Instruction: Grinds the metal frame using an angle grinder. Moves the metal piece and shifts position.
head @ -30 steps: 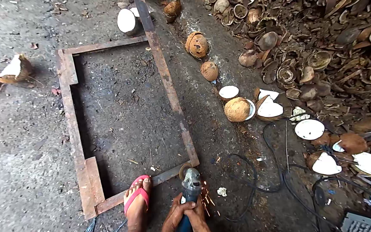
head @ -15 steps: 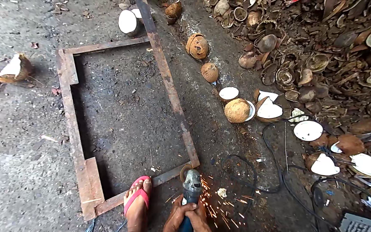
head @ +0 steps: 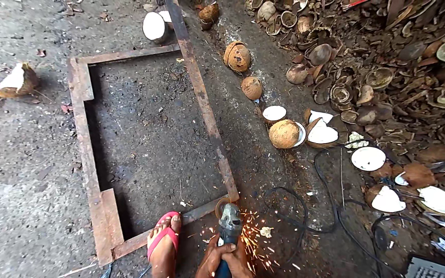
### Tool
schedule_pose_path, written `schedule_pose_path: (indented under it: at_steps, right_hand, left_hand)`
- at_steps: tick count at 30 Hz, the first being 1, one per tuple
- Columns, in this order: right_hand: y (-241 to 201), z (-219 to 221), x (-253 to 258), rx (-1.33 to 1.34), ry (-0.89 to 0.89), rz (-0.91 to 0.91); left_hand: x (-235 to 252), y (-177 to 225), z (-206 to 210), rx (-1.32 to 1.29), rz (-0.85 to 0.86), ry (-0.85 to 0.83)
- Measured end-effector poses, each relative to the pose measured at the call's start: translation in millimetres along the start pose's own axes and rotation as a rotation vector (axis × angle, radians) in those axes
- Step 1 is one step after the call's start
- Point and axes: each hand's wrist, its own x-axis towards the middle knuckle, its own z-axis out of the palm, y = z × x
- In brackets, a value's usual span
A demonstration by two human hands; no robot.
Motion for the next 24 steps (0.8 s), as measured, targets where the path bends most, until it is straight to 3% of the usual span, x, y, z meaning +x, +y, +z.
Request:
schedule_pose_path:
  at_steps: [7,12,24]
  right_hand:
    - [-1,-2,0,-0.010,0.004,-0.012]
    - [-4,-3,-5,-0.036,-0.022,0.095]
    - [4,-7,0,-0.022,0.002,0.011]
  left_hand:
    - [4,-2,-1,0.052,-0.001,0.006]
    - [1,-2,2,0.033,-0.025,0.009]
    - [2,-6,4,0.018,-0.001,0.014]
